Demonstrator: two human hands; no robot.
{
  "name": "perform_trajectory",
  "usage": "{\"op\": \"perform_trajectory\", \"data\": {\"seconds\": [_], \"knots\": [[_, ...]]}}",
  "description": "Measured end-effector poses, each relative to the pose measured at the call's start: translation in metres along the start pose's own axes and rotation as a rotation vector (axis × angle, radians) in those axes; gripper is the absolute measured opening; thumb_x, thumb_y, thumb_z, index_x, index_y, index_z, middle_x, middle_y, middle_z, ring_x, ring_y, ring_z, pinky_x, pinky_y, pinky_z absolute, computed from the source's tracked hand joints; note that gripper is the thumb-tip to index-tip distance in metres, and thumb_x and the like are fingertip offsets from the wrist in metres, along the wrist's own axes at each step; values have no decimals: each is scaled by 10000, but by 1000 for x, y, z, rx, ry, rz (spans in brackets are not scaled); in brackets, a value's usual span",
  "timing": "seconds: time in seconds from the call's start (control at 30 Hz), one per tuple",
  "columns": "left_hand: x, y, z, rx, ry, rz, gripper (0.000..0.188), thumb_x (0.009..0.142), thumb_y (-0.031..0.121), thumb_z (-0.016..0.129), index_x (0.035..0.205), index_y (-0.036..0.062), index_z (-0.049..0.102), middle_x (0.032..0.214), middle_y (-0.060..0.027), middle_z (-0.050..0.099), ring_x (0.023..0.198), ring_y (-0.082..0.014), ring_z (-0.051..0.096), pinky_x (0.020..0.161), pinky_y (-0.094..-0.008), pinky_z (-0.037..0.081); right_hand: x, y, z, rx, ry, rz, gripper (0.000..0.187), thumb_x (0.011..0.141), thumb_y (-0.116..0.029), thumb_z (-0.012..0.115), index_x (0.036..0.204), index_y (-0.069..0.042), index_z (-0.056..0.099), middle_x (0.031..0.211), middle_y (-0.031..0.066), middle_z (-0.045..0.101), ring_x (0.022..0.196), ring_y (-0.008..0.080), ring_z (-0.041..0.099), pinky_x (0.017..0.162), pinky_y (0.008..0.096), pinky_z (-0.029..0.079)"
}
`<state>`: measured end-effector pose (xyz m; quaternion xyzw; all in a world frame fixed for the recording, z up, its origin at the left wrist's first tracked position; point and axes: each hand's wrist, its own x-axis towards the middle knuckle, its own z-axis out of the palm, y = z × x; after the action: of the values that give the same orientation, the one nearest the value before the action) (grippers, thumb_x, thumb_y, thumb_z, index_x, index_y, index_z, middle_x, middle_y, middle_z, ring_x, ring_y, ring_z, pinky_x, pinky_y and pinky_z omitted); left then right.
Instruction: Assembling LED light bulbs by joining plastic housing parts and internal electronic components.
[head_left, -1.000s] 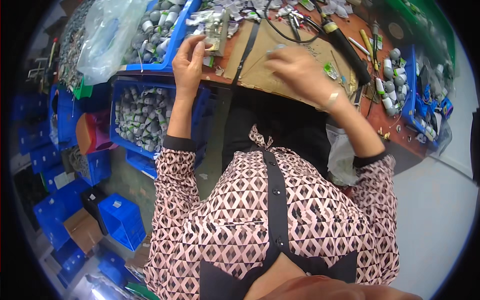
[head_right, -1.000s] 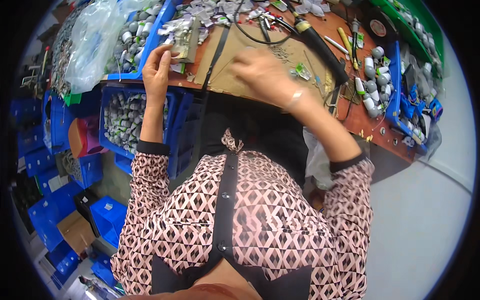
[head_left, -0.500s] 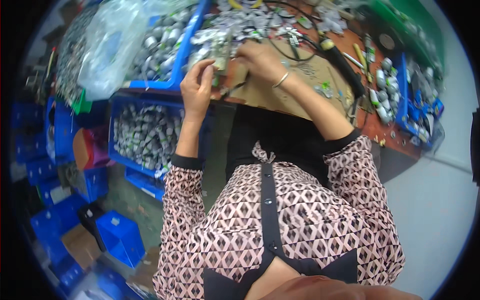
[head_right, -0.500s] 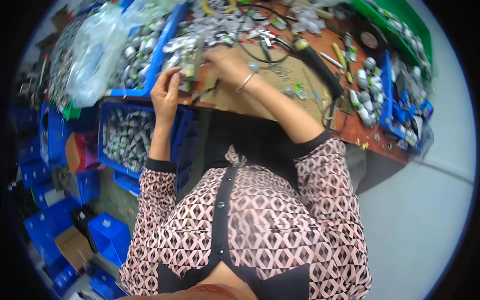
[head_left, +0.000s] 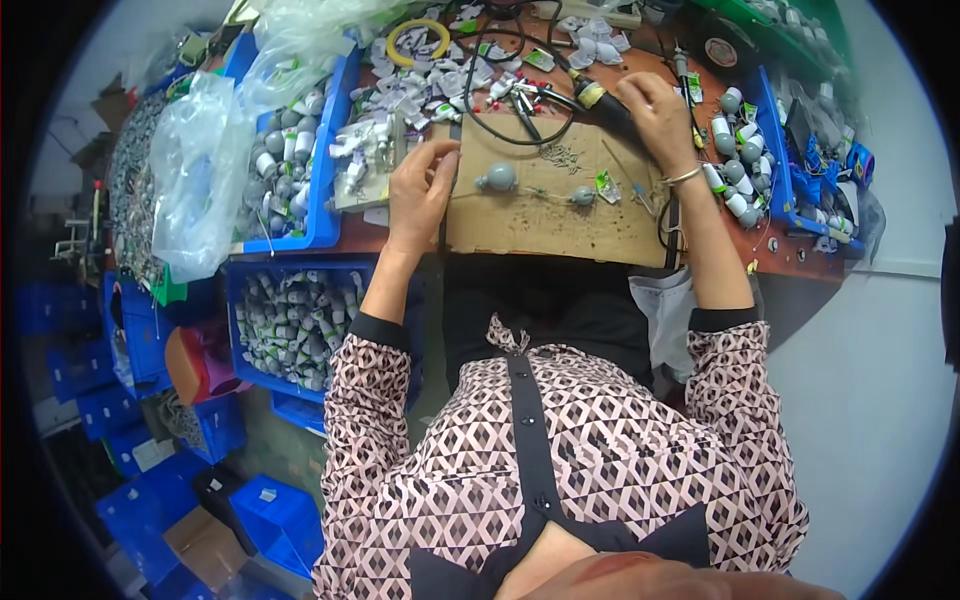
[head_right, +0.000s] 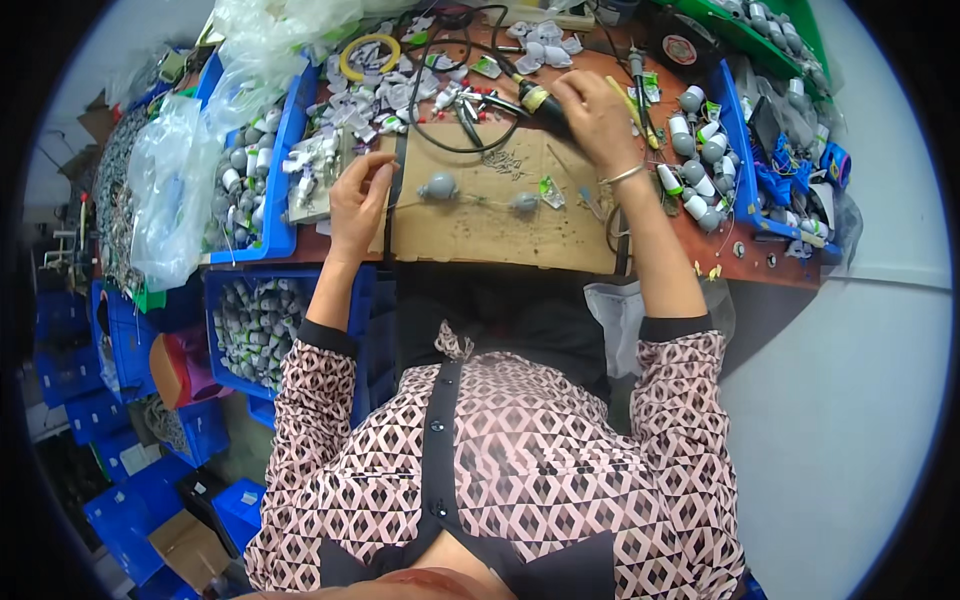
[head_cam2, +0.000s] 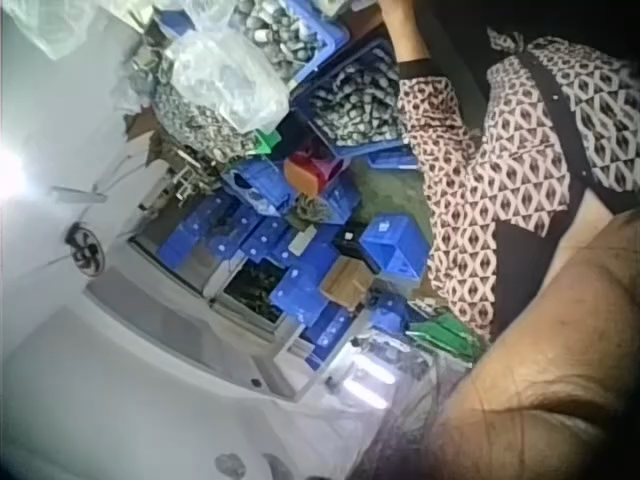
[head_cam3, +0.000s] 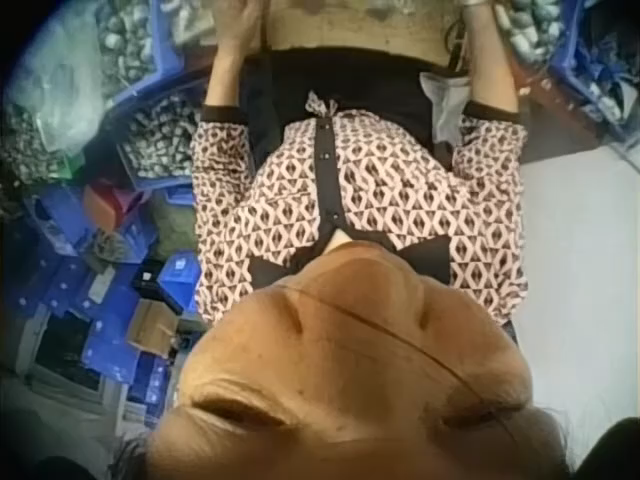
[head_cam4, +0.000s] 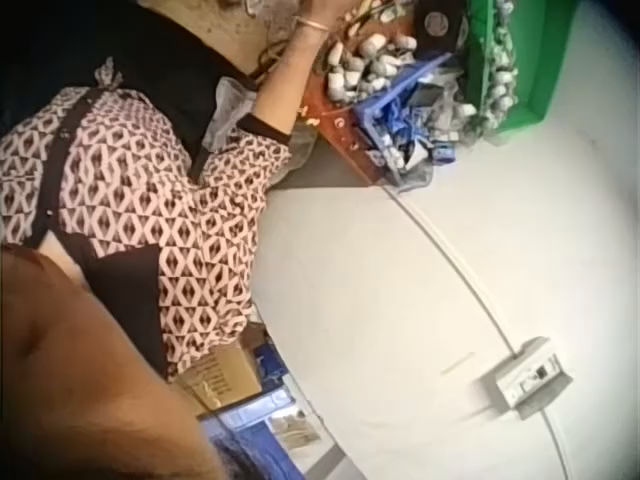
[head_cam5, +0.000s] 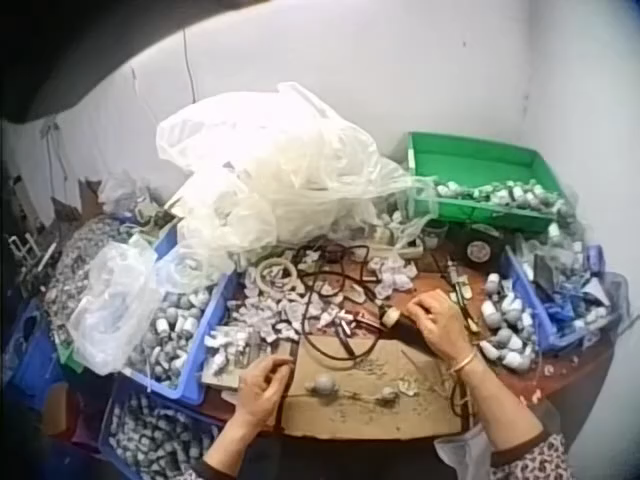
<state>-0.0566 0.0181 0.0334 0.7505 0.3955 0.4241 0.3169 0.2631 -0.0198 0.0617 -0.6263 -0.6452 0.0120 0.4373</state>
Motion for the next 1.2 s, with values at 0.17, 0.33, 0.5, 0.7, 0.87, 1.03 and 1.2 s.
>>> {"op": "perform_trajectory", "data": {"seconds": [0.17, 0.33, 0.5, 0.7, 0.87, 1.03, 1.2], "knots": [[4, -3, -1, 30, -45, -60, 139, 875, 102, 569, 964, 24, 643, 834, -83, 634, 662, -161, 579, 576, -279, 449, 26, 9, -24, -40, 2, -40, 162, 871, -159, 581, 901, -4, 616, 841, 108, 629, 775, 222, 614, 688, 296, 462], [-3, -4, 15, 40, -54, -56, 132, 876, 92, 573, 967, 25, 642, 795, -80, 641, 631, -157, 576, 576, -275, 451, 69, 2, 24, -145, -128, -162, 151, 860, -146, 557, 963, -55, 620, 916, 134, 641, 838, 304, 619, 725, 353, 480], [-10, -5, 25, 7, -100, -69, 153, 889, 92, 569, 991, 0, 636, 830, -83, 665, 721, -133, 618, 650, -254, 473, 114, 31, 68, -142, -219, -228, 140, 814, -133, 567, 912, -105, 663, 889, 123, 645, 860, 306, 614, 734, 402, 487], [-16, -19, 33, -1, -54, -109, 152, 891, 106, 566, 988, 12, 634, 816, -93, 653, 711, -176, 620, 645, -282, 476, 90, 15, 116, -523, -331, -420, 172, 754, -142, 626, 904, -142, 710, 859, 78, 612, 880, 281, 568, 772, 390, 475], [-18, -13, 30, -29, -63, -135, 170, 852, 142, 608, 979, 33, 636, 823, -92, 631, 717, -220, 602, 657, -316, 473, 86, 16, 134, -504, -281, -325, 240, 757, -221, 650, 972, -118, 623, 847, 90, 657, 885, 280, 594, 756, 403, 464], [-15, 4, 31, 256, -205, 230, 344, 735, 193, 704, 1041, 64, 613, 965, -95, 603, 844, -290, 542, 744, -370, 455, 85, 8, 155, -540, -177, -201, 203, 759, -164, 593, 947, -87, 593, 779, 141, 670, 817, 312, 637, 732, 439, 449], [-4, -1, 39, 304, -210, 257, 374, 732, 145, 699, 1084, 76, 592, 991, -91, 588, 865, -298, 509, 778, -393, 427, 93, 10, 162, -590, -240, -104, 203, 750, -122, 576, 942, -59, 596, 825, 184, 673, 832, 336, 655, 698, 450, 496]]}}
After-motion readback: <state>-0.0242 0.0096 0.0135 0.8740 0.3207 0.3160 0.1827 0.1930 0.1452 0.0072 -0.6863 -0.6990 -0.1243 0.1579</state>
